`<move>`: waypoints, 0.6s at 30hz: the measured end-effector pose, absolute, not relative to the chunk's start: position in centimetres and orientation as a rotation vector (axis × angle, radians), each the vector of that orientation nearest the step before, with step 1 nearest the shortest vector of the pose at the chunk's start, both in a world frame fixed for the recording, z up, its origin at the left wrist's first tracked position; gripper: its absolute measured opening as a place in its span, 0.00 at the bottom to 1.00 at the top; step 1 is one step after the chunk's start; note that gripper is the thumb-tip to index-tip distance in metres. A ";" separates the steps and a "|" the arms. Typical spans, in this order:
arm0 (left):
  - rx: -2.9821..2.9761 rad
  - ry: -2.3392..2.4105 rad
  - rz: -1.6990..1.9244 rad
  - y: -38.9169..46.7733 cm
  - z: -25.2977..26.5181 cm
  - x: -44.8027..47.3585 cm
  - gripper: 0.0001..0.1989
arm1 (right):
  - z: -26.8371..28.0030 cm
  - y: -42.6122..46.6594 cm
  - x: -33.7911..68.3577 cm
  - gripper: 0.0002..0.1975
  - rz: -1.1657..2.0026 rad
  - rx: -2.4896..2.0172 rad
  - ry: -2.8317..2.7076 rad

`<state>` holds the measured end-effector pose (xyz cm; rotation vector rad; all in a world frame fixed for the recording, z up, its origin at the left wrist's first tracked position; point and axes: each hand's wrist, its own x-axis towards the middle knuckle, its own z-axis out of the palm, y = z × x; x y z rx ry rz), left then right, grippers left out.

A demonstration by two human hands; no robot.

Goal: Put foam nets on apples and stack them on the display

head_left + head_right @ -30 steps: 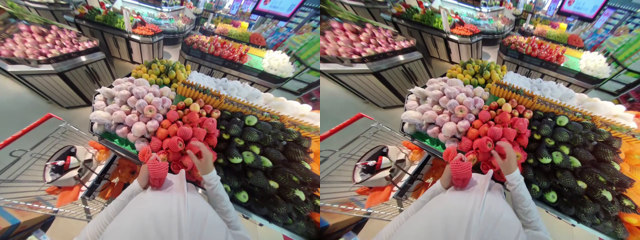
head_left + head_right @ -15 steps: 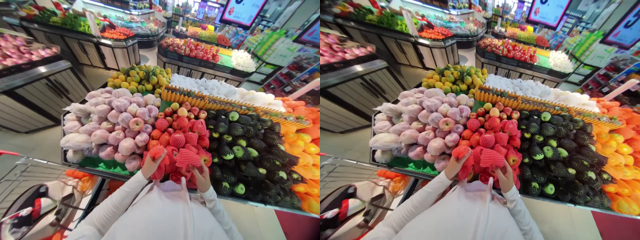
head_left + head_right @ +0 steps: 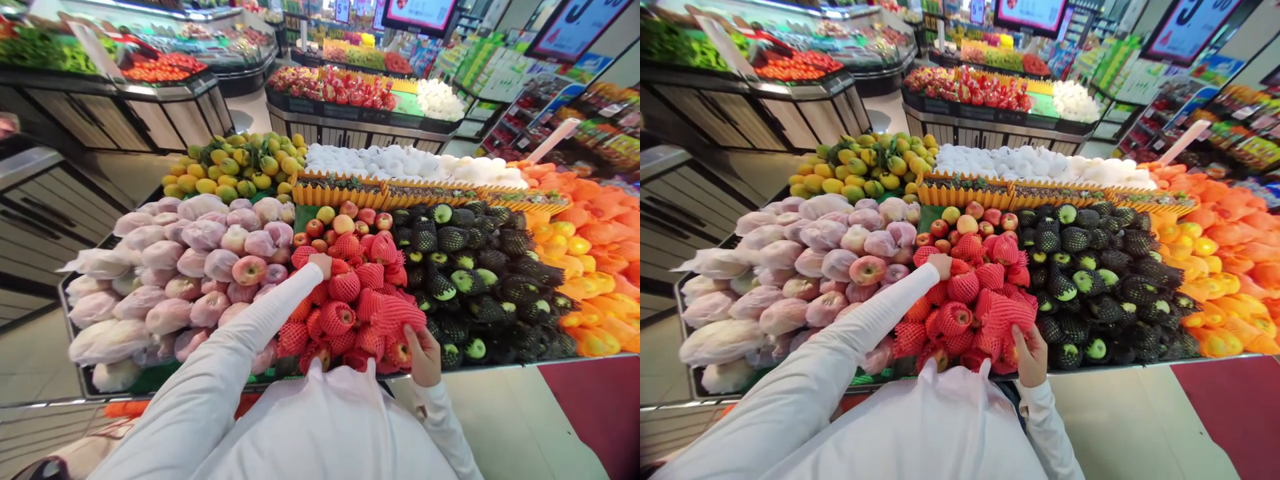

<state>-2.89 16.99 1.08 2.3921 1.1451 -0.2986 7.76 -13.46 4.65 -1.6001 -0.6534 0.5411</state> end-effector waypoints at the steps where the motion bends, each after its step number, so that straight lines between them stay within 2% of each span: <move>1: 2.389 1.157 -0.340 17.1 0.6 -2.3 0.11 | 4.6 -13.4 7.6 0.14 0.534 -1.590 -0.668; 4: 2.382 1.189 -0.357 17.3 -0.3 -1.6 0.13 | 4.2 -13.7 7.3 0.19 0.505 -1.560 -0.627; 9: 2.338 1.144 -0.138 17.3 0.0 -3.6 0.15 | 4.2 -14.9 7.8 0.15 0.469 -1.673 -0.705; 14: 2.163 1.103 0.336 16.7 1.7 -7.5 0.24 | 5.0 -15.2 8.4 0.13 0.017 -1.871 -0.865; 18: 1.823 1.162 0.684 15.1 2.7 -10.1 0.24 | 5.7 -15.0 7.4 0.09 0.202 -1.677 -0.904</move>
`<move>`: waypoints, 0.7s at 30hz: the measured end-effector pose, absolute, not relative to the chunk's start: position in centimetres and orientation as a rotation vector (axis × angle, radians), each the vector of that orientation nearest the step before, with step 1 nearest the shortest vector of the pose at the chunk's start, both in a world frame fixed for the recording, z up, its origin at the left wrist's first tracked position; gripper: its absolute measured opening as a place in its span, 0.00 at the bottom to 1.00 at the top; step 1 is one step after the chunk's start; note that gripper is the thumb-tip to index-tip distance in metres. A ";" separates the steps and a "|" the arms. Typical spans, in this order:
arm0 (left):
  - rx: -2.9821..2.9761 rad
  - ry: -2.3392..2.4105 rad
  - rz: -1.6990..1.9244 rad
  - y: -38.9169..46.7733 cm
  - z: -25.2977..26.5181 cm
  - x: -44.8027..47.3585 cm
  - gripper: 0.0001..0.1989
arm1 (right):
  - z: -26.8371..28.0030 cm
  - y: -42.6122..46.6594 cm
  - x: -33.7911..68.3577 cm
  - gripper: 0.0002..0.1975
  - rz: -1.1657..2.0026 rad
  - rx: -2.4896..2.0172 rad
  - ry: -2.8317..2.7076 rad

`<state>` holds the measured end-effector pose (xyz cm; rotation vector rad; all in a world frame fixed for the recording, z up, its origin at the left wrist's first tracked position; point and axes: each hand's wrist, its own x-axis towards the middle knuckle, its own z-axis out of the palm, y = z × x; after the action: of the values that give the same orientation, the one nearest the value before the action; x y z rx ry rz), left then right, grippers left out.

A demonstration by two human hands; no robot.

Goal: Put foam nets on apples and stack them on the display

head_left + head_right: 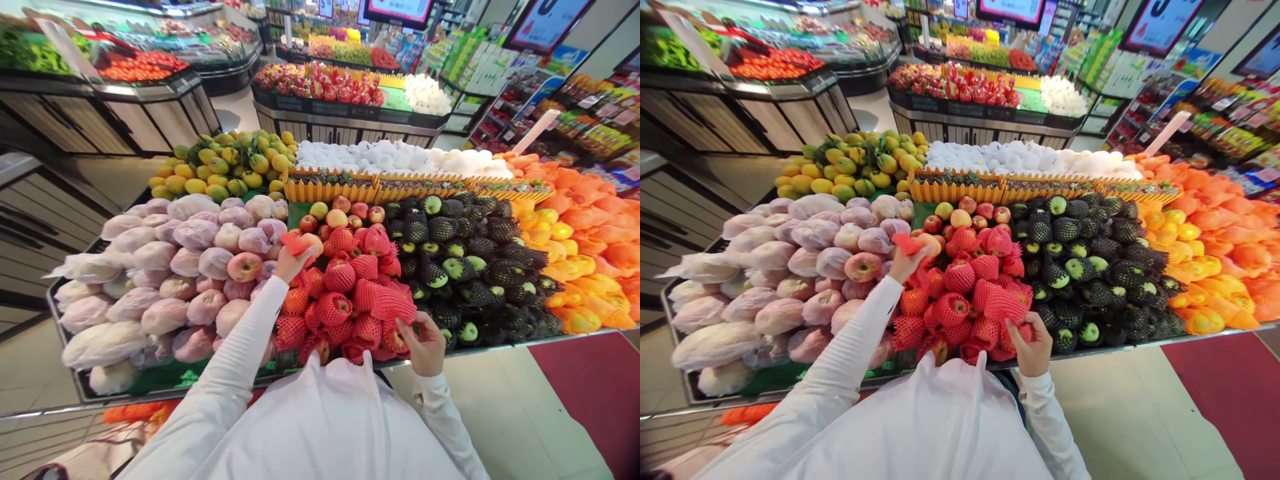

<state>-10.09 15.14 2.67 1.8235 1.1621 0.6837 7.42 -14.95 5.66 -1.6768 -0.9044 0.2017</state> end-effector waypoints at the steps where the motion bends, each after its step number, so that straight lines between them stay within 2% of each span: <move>1: 1.731 1.156 0.732 14.3 2.9 -10.7 0.24 | 5.9 -14.9 7.0 0.08 0.262 -1.623 -0.939; 6: 1.336 0.908 0.749 6.9 3.9 -13.1 0.29 | 7.6 -14.1 3.9 0.06 0.729 -1.347 -1.316; 9: 0.790 0.608 0.599 1.7 4.2 -13.5 0.34 | 8.8 -13.1 1.9 0.07 0.923 -1.257 -1.488; 12: 0.572 0.548 0.394 -2.1 4.1 -13.0 0.37 | 9.2 -12.4 0.6 0.05 0.738 -1.380 -1.682; 16: 0.468 0.552 0.477 -4.7 3.3 -12.5 0.38 | 8.6 -12.5 0.2 0.02 0.396 -1.432 -1.703; 21: 0.543 0.630 0.603 -5.7 3.4 -12.9 0.36 | 7.9 -13.7 0.6 0.03 0.372 -1.438 -1.605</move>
<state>-12.87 -5.72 3.44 0.5427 0.6298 0.6029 0.55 -13.75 7.85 -1.4385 -1.6054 0.3719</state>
